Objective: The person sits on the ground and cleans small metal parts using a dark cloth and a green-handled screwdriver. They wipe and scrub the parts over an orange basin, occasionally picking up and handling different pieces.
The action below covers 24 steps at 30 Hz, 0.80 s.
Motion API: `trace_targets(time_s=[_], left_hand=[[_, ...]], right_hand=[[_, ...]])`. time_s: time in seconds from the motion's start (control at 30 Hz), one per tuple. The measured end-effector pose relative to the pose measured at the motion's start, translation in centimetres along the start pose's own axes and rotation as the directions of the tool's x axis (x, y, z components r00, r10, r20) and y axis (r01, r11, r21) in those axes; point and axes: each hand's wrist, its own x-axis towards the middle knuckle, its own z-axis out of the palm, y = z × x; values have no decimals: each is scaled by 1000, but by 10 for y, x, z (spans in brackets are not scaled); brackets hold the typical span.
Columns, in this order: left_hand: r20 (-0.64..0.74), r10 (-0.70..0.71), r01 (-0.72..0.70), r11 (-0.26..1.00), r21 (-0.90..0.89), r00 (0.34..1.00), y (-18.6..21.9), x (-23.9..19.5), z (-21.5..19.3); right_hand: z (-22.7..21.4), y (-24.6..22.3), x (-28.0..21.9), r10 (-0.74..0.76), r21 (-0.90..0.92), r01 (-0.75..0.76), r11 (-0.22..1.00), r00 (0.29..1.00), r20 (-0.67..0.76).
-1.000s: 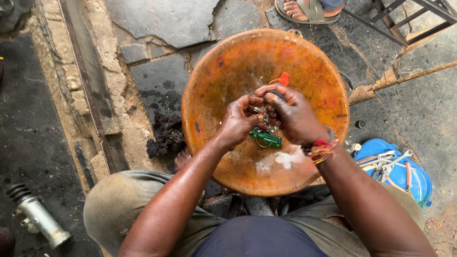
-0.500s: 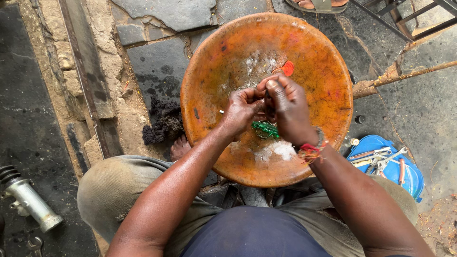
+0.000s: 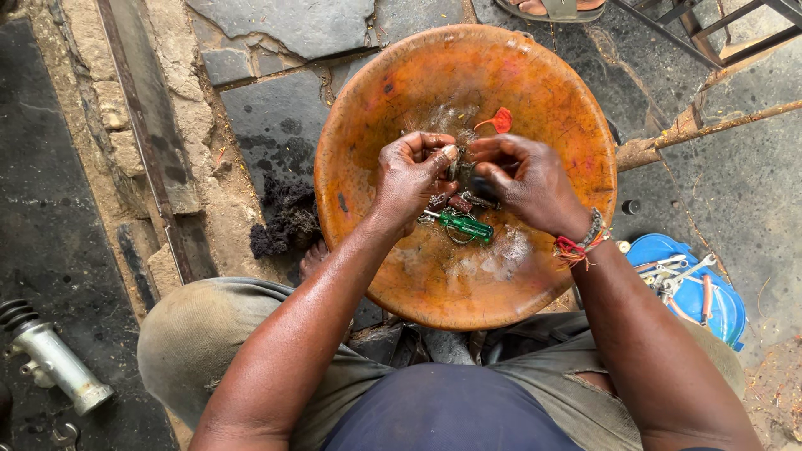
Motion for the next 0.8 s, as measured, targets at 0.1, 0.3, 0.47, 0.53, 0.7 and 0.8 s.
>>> trace_targets(time_s=[0.1, 0.3, 0.47, 0.53, 0.7, 0.8], left_hand=[[17, 7, -7, 1000, -22, 1000, 1, -2, 5], [82, 30, -18, 989, -145, 996, 8, -6, 7], [163, 30, -12, 994, -112, 986, 14, -9, 10], [195, 19, -10, 999, -46, 981, 21, -11, 11], [261, 80, -153, 950, 271, 962, 44, -23, 16], [352, 224, -355, 858, 371, 909, 51, -30, 19]], right_hand=[[12, 1, 0, 47, 303, -90, 949, 988, 147], [15, 4, -2, 42, 507, -109, 855, 989, 141], [14, 6, -4, 100, 516, -135, 846, 990, 95], [11, 9, -3, 115, 577, -151, 803, 988, 98], [4, 18, -7, 104, 578, -140, 804, 990, 96], [1, 21, -8, 139, 650, -179, 739, 984, 113]])
